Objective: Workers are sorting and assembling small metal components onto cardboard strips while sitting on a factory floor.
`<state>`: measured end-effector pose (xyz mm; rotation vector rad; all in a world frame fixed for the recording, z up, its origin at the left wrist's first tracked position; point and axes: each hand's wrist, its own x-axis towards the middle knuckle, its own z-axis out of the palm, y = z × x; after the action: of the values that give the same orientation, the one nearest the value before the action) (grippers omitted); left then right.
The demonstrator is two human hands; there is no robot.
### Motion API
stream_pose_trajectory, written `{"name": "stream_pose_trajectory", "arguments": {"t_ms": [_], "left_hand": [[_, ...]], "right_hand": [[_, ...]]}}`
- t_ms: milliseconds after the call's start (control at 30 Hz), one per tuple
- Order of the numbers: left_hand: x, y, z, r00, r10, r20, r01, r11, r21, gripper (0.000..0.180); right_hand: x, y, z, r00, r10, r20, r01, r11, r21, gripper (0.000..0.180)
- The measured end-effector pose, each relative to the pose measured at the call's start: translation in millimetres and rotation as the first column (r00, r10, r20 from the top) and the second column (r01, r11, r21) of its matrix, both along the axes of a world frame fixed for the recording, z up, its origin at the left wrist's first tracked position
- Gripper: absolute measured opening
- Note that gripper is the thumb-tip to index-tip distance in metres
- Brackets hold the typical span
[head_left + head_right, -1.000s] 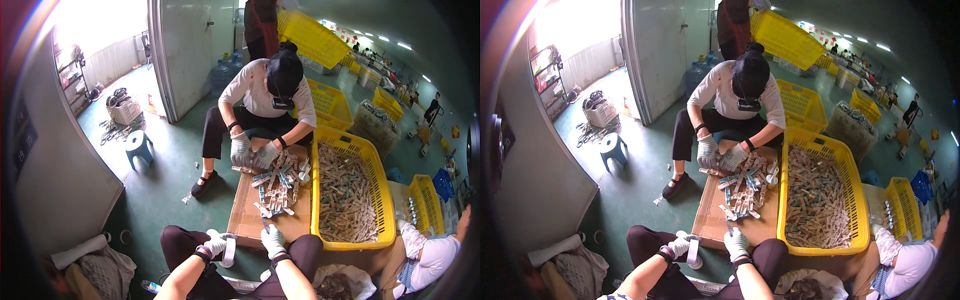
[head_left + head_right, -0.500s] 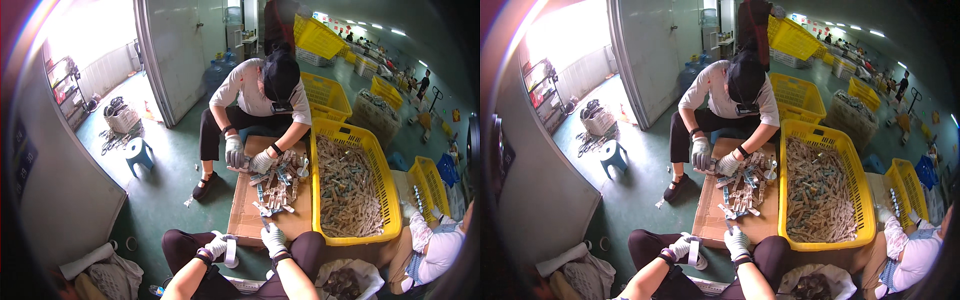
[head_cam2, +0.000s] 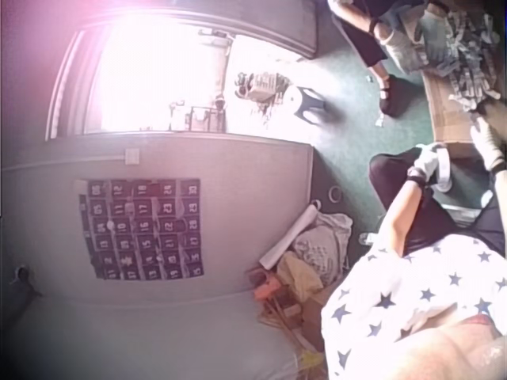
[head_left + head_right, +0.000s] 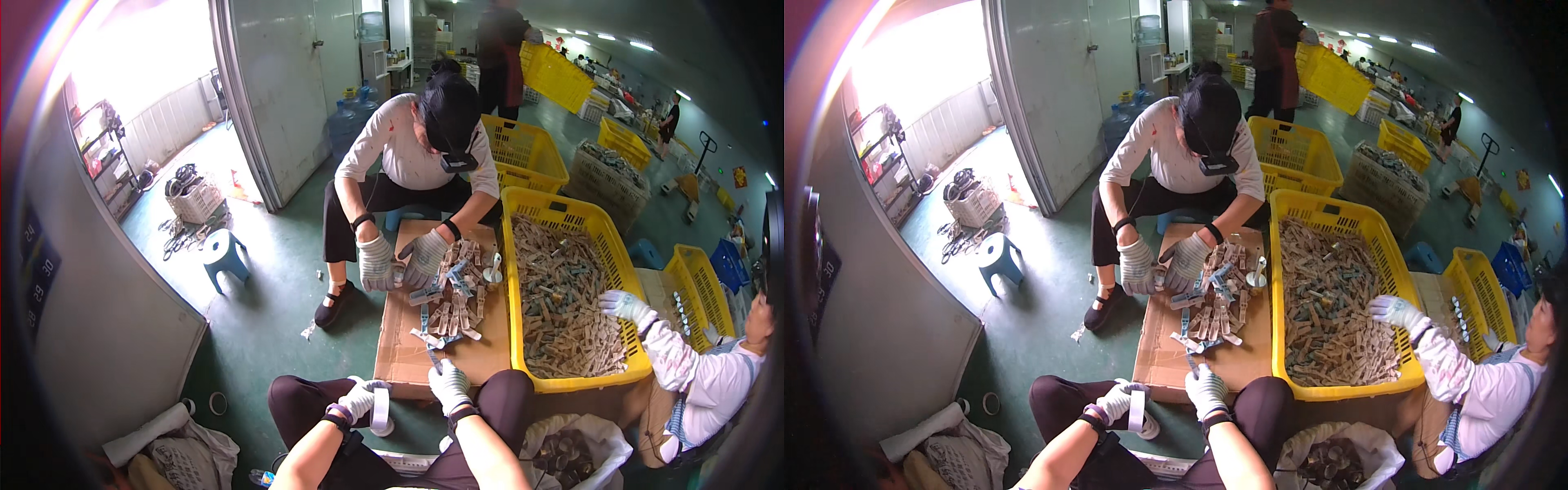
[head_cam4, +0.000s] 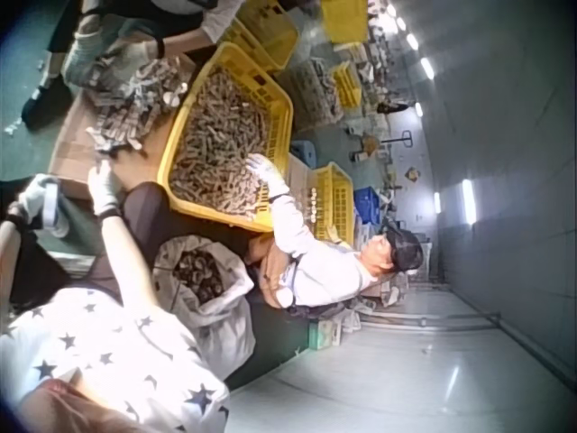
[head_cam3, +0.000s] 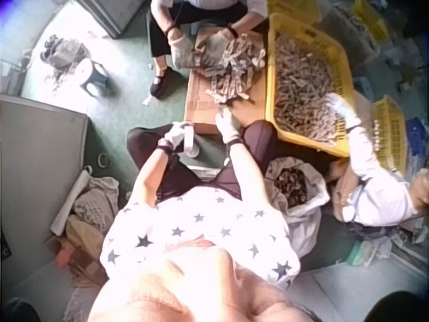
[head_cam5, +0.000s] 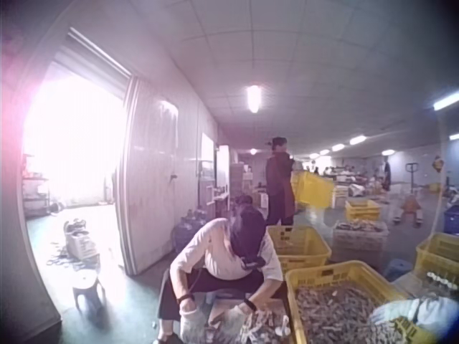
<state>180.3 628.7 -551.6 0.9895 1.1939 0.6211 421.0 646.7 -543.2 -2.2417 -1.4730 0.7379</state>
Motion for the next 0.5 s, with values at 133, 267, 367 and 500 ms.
{"name": "stream_pose_trajectory", "arguments": {"t_ms": [133, 267, 367, 500], "left_hand": [[-3.1, -2.8, -2.7, 0.999, 0.003, 0.043, -0.004, 1.000, 0.030, 0.005], [-2.6, -4.9, 11.9, 0.998, -0.054, -0.015, 0.055, 0.996, 0.067, 0.006], [1.0, -6.2, 16.4, 1.000, -0.006, 0.018, 0.005, 0.999, 0.042, 0.005], [-4.4, -2.8, 2.9, 0.999, -0.049, -0.004, 0.049, 0.993, 0.106, 0.007]], "right_hand": [[-1.8, 0.4, -0.1, 1.000, 0.004, -0.004, -0.004, 1.000, 0.008, 0.025], [0.0, 0.1, 0.6, 1.000, 0.004, 0.001, -0.004, 1.000, -0.003, 0.026], [1.3, 0.9, -0.3, 1.000, 0.001, 0.024, -0.001, 1.000, -0.010, 0.025], [1.1, 2.6, 0.0, 1.000, 0.009, 0.016, -0.009, 1.000, -0.016, 0.026]]}}
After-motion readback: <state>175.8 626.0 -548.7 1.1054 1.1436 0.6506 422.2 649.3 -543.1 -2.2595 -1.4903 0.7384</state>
